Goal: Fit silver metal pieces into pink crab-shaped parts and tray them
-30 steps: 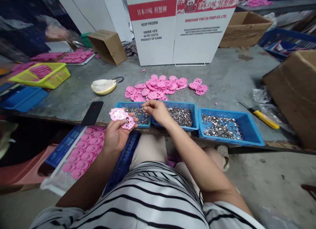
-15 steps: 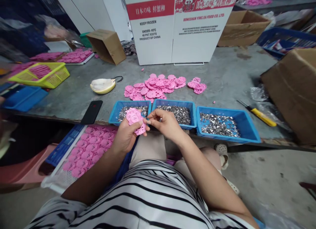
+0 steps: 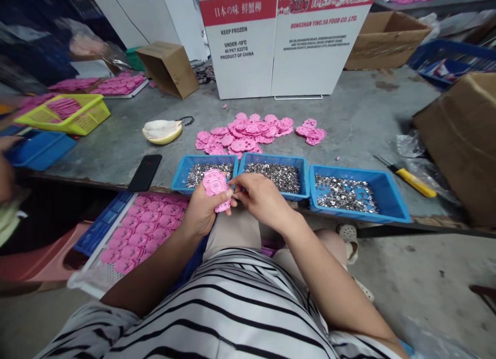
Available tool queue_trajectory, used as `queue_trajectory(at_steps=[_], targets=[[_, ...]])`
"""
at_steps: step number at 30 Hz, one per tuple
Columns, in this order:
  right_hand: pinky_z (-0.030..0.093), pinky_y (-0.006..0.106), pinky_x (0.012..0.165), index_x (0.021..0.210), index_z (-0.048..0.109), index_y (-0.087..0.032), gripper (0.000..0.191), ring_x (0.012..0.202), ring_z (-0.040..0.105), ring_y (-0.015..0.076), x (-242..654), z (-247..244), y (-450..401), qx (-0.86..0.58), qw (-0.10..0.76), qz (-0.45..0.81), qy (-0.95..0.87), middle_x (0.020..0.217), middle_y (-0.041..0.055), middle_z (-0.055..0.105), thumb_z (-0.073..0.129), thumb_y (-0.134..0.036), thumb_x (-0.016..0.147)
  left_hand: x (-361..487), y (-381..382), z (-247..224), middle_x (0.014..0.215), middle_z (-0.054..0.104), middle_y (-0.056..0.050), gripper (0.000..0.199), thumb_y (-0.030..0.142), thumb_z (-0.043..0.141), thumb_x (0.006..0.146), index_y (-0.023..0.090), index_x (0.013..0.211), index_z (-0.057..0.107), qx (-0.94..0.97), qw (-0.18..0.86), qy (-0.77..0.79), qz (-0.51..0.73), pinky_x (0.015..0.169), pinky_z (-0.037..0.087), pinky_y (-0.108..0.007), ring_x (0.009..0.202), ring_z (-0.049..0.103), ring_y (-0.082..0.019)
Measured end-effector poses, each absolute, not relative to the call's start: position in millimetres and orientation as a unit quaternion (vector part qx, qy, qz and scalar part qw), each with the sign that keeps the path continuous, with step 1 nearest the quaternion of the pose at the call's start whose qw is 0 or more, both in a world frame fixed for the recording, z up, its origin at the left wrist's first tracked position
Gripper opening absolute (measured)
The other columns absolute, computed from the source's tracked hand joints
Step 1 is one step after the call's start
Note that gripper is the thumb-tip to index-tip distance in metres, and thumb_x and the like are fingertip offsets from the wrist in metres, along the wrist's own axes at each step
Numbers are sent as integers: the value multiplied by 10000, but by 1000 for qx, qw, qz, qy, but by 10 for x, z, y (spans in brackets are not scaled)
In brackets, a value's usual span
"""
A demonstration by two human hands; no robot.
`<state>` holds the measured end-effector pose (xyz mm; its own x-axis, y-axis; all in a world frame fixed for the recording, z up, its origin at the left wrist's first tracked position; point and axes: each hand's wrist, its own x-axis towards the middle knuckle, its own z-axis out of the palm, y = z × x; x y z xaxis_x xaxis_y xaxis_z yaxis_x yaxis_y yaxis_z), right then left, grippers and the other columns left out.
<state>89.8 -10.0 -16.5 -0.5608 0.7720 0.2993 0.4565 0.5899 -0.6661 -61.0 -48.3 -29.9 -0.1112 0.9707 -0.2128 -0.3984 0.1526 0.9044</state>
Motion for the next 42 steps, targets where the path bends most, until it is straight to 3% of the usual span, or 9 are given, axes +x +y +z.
queue_trajectory(at_steps=[4, 7, 10, 14, 17, 22, 29, 35, 42], targets=[[457, 290, 743, 921, 673, -182, 179, 800, 630, 172, 899, -146, -114, -361, 292, 289, -837, 831, 35, 717, 628, -71, 787, -596, -483, -297, 666, 635, 25, 575, 209, 813, 534, 147, 1036, 539, 309, 581, 496, 566, 329, 441, -194, 458, 601, -126], [438, 257, 635, 800, 656, -188, 20, 675, 595, 140, 895, -207, -103, -378, 328, 388, -774, 726, 3, 690, 654, -170, 794, -572, -487, -281, 654, 625, 35, 527, 178, 758, 548, 154, 1027, 539, 312, 552, 509, 581, 326, 427, -179, 448, 589, -112], [413, 265, 570, 679, 628, -189, 224, 589, 530, 129, 885, -282, -80, -388, 356, 478, -703, 626, -8, 628, 701, -375, 781, -545, -491, -266, 671, 625, 30, 504, 176, 739, 561, 161, 1022, 536, 319, 531, 515, 593, 336, 427, -180, 457, 584, -108], [484, 344, 733, 623, 636, -200, 269, 775, 588, 181, 875, -317, -71, -391, 426, 508, -638, 779, 38, 636, 747, -424, 724, -532, -505, -274, 737, 639, 6, 541, 267, 758, 620, 178, 1105, 535, 315, 548, 469, 617, 416, 484, -224, 575, 629, -145], [462, 420, 941, 618, 651, -205, 241, 1030, 599, 238, 857, -318, -104, -399, 481, 524, -578, 995, 79, 642, 758, -398, 714, -546, -525, -286, 966, 680, -52, 501, 380, 692, 723, 213, 1174, 551, 271, 621, 367, 637, 719, 585, -344, 916, 682, -221], [377, 475, 1070, 629, 649, -203, 230, 1229, 527, 282, 764, -334, -200, -407, 494, 531, -555, 1172, 107, 624, 756, -380, 729, -539, -548, -297, 1163, 652, -49, 463, 281, 676, 711, 251, 1165, 594, 245, 659, 294, 647, 1056, 453, -434, 1239, 564, -258], [366, 465, 1086, 622, 617, -201, 276, 1263, 508, 275, 655, -317, -284, -416, 494, 517, -562, 1244, 106, 608, 702, -398, 796, -465, -576, -308, 1239, 628, -83, 524, 315, 674, 681, 261, 1191, 569, 274, 641, 301, 651, 1098, 416, -492, 1342, 482, -304], [371, 472, 1078, 597, 601, -205, 278, 1208, 536, 273, 597, -294, -328, -392, 516, 522, -555, 1164, 96, 620, 728, -388, 765, -448, -579, -351, 1299, 617, -88, 600, 350, 657, 727, 257, 1306, 531, 299, 638, 260, 660, 1128, 390, -488, 1316, 512, -300], [350, 472, 1091, 569, 652, -221, 259, 1145, 555, 260, 554, -281, -346, -372, 545, 562, -498, 1074, 59, 641, 802, -392, 693, -444, -572, -420, 1421, 530, -72, 726, 396, 654, 740, 288, 1424, 435, 322, 636, 252, 655, 1202, 271, -483, 1412, 392, -295]])
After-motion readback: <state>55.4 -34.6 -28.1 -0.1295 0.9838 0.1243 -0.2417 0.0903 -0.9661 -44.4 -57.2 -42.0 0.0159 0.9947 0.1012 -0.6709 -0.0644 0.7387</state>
